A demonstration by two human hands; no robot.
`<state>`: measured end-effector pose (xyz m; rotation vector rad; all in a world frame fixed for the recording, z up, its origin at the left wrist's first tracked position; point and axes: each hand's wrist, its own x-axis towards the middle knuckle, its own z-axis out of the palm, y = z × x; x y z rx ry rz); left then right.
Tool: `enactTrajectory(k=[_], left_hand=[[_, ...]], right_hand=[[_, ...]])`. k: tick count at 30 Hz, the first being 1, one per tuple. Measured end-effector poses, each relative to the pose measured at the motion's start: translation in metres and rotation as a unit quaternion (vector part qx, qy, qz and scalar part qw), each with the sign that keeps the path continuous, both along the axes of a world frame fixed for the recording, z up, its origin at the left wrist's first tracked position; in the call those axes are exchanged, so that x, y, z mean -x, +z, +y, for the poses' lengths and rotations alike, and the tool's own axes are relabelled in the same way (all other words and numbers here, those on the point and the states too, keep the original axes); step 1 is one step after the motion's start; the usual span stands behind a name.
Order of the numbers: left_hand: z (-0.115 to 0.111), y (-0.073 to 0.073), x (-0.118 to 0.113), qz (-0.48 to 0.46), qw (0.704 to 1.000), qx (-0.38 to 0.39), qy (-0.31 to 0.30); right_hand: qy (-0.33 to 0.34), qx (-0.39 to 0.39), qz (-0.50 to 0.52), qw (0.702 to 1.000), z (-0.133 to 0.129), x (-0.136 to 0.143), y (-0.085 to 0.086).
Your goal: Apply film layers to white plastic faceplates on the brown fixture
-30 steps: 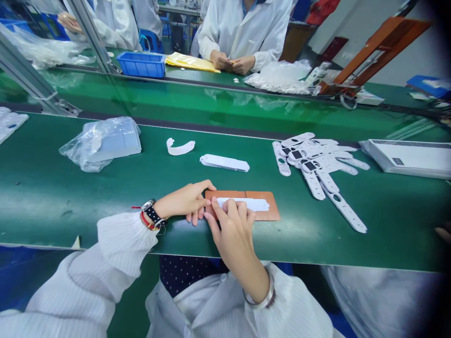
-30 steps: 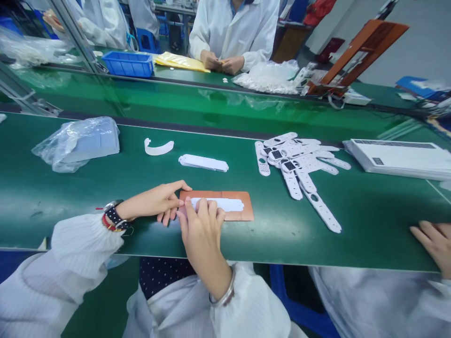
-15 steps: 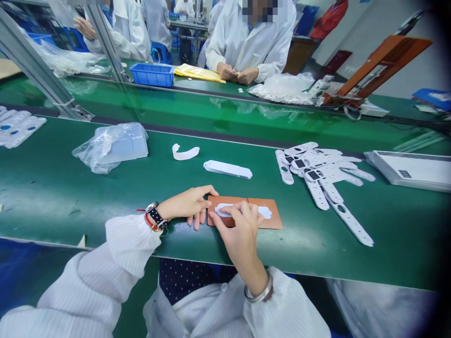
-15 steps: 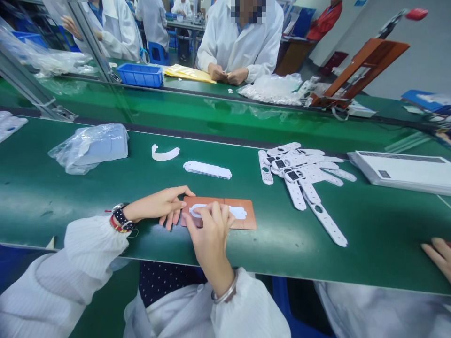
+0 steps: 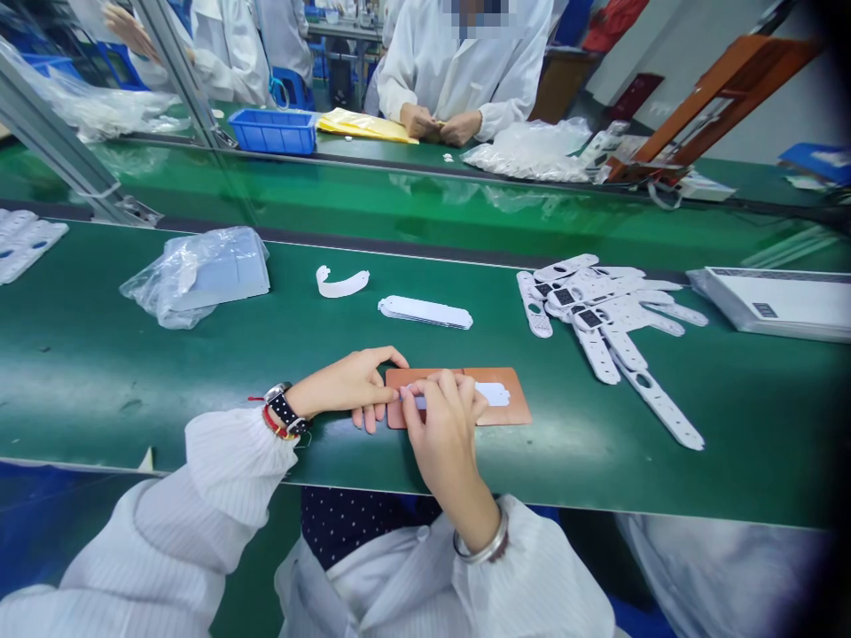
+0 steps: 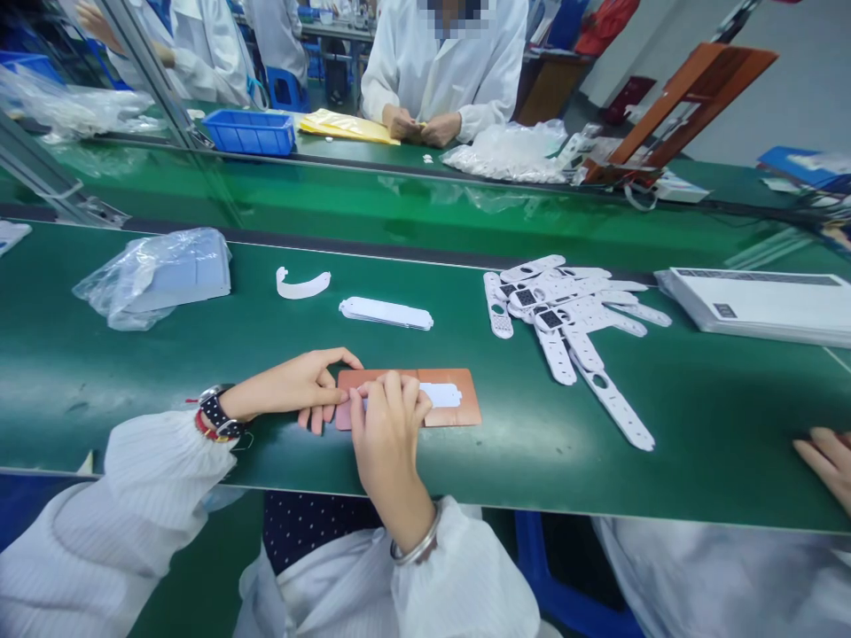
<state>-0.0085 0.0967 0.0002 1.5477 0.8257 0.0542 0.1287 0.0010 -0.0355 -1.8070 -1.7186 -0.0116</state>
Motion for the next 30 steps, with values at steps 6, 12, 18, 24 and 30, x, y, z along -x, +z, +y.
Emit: enactTrajectory(k=[6, 12, 18, 24, 30], left_hand=[[0.001, 0.004, 0.0, -0.012, 1.0, 0.028, -0.005], [0.003, 0.0, 0.001, -0.017, 0.999, 0.027, -0.029], [0.002, -0.001, 0.001, -0.008, 0.999, 0.038, -0.024], [0.001, 0.003, 0.0, 0.0, 0.999, 0.049, -0.017], [0.001, 0.007, -0.002, -0.002, 0.998, 0.055, -0.012]], right_hand=[[-0.001, -0.022, -0.031, 0.999, 0.001, 0.003, -0.001], [-0.015, 0.005, 0.001, 1.0, 0.002, 0.009, -0.005], [-0.056, 0.002, 0.04, 0.998, 0.003, -0.011, 0.001], [0.002, 0.039, 0.027, 0.999, -0.004, -0.01, 0.013], [0.009, 0.049, 0.012, 0.999, -0.001, 0.004, 0.011]])
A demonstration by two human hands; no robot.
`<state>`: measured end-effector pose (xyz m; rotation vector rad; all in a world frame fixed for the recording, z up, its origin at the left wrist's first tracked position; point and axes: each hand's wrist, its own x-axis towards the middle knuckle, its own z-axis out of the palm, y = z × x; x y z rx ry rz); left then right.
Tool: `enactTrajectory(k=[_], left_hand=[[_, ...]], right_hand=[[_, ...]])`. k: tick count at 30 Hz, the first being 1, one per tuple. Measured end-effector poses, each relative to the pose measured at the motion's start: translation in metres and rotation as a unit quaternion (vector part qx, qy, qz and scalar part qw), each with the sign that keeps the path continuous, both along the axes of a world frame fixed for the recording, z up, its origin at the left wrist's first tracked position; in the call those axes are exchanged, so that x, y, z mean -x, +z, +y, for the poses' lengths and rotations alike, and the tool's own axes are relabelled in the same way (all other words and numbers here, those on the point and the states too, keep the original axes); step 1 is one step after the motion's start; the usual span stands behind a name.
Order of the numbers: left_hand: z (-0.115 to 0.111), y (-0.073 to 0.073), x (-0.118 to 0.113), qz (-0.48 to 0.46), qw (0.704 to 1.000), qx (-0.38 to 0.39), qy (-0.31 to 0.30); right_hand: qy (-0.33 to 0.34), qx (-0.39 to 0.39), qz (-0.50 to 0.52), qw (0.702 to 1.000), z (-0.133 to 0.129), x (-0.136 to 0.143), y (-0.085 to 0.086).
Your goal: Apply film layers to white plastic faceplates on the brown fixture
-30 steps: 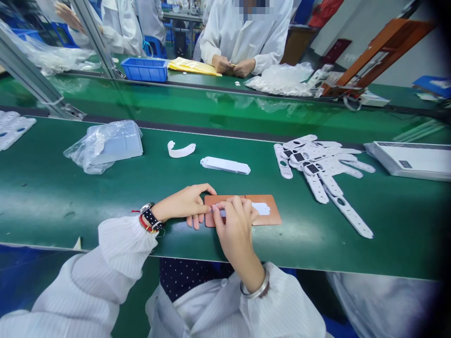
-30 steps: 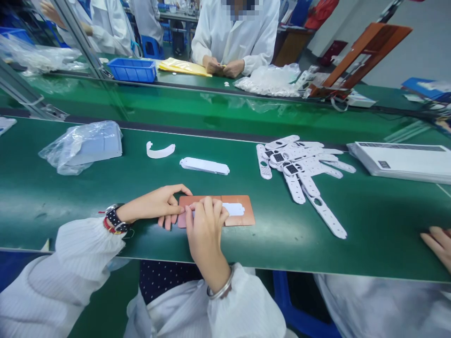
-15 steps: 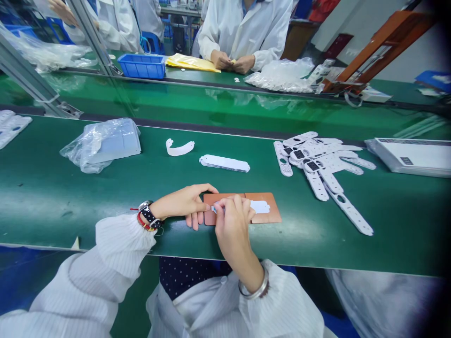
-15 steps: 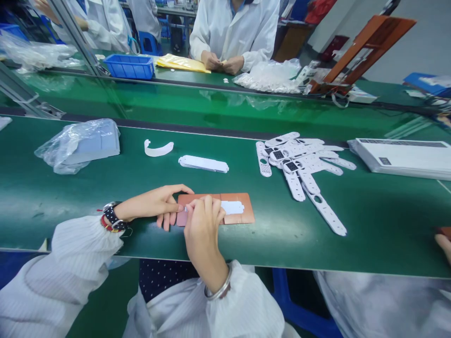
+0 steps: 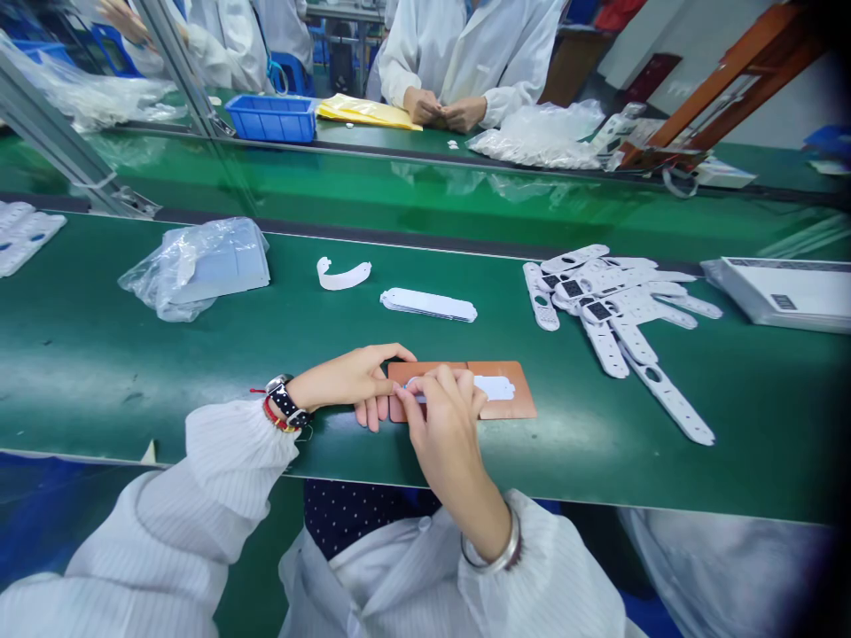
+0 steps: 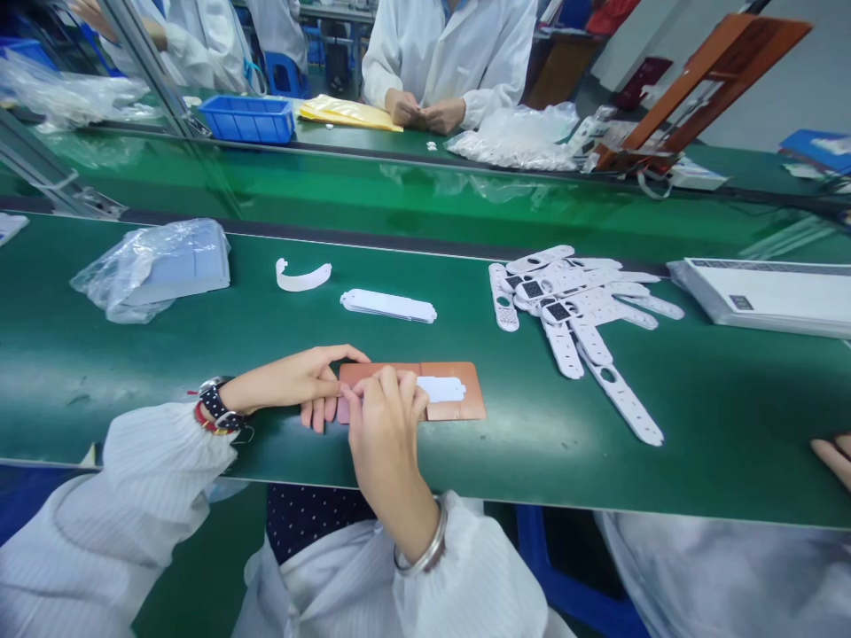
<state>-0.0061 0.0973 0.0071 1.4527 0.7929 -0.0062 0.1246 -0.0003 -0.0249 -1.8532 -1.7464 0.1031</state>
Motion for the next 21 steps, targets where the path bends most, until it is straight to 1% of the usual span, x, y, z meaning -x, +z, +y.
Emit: enactTrajectory(k=[3, 9, 15, 18, 20, 21], left_hand=[[-0.001, 0.002, 0.0, 0.0, 1.0, -0.009, -0.005], [0.0, 0.002, 0.0, 0.002, 1.0, -0.003, -0.006], [-0.001, 0.002, 0.001, 0.004, 1.0, -0.022, -0.01], [-0.002, 0.005, 0.0, 0.014, 1.0, -0.025, -0.008], [-0.003, 0.007, 0.0, 0.019, 1.0, -0.024, -0.005], [-0.003, 0.006, 0.0, 0.02, 1.0, -0.023, -0.004]], right_hand=[[-0.001, 0.009, -0.001, 1.0, 0.002, -0.003, 0.0], [-0.003, 0.007, -0.018, 1.0, 0.002, -0.004, -0.002], [-0.024, 0.006, 0.032, 0.999, 0.003, -0.01, 0.004], [-0.041, -0.005, 0.048, 0.998, 0.003, -0.021, 0.004], [-0.061, -0.019, 0.04, 0.997, 0.005, -0.037, 0.001], [-0.076, -0.027, 0.033, 0.996, 0.006, -0.05, 0.0]])
